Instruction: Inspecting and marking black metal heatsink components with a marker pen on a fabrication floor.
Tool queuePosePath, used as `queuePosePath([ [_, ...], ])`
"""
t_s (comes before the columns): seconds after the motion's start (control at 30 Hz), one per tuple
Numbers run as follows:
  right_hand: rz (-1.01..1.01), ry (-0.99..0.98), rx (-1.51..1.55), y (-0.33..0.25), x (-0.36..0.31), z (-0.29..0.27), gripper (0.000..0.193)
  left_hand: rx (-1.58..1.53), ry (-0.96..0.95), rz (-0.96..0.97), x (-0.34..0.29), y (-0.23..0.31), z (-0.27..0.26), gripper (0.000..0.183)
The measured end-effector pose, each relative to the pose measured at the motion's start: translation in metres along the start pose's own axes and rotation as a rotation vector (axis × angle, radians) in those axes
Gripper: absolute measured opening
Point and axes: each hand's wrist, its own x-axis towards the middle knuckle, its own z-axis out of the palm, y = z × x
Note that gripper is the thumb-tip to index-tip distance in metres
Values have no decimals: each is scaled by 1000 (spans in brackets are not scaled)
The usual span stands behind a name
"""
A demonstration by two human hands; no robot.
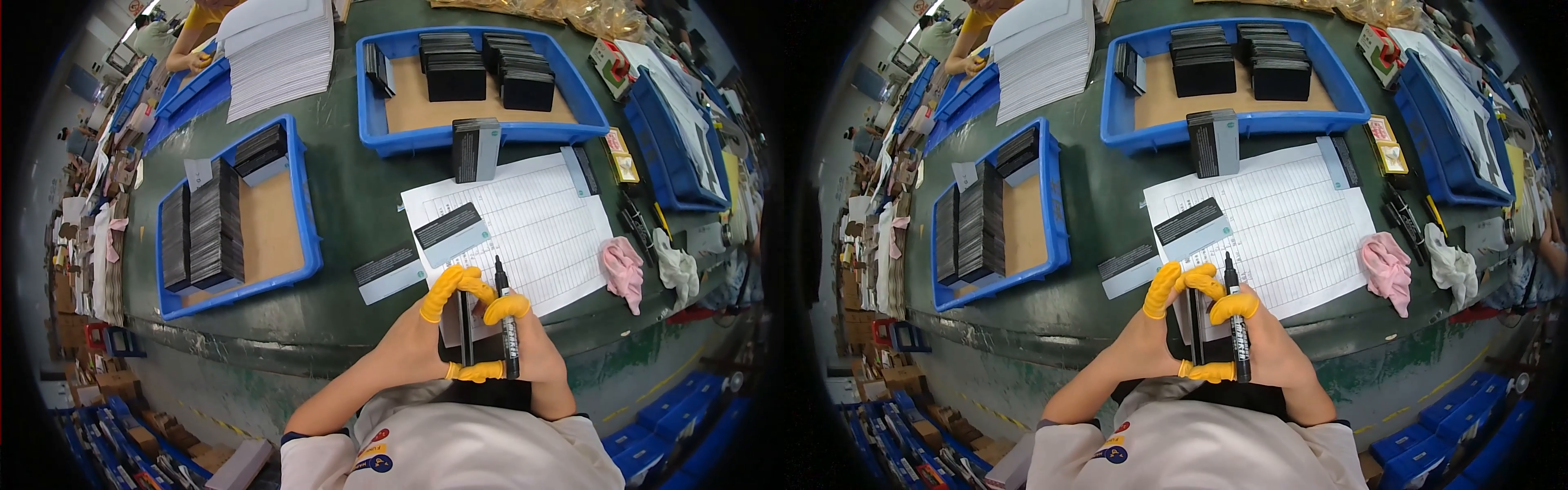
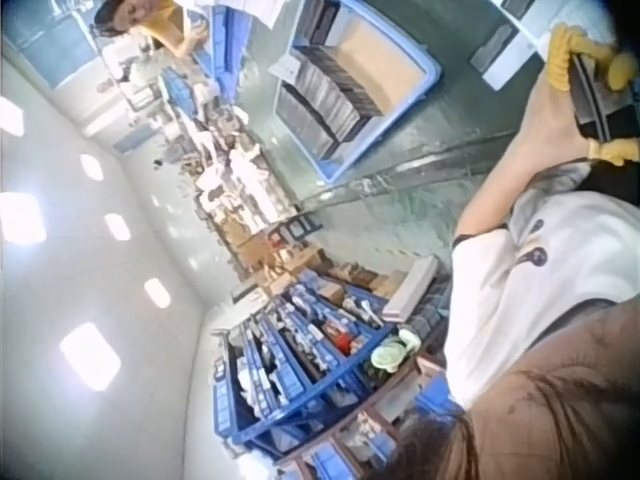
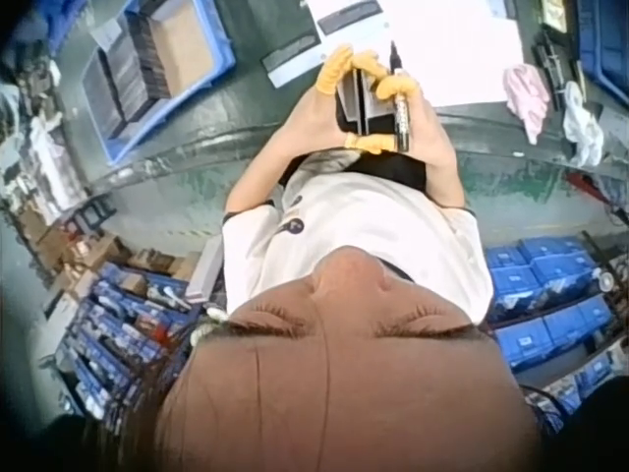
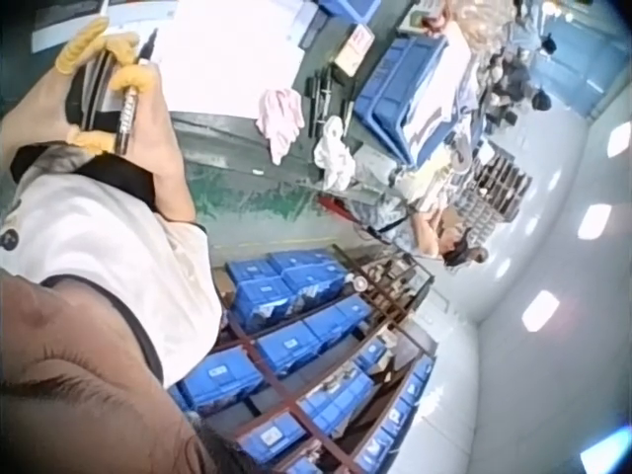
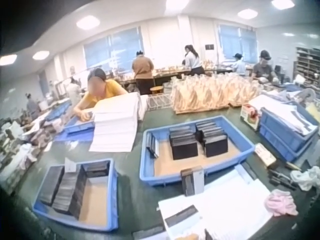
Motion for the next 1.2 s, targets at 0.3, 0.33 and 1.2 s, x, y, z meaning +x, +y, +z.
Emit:
queuePosePath([
  [0.3,-13,-3,57,-3,1,0,61,0,77,-1,-4,-2,1,111],
  [0.33,-11,-5,56,-3,1,0,61,-15,71,-2,-3,-3,1,111],
  [1.2,-118,-2,-15,3,6,-1,64,-106,6,-74,-5,-8,-2,111],
])
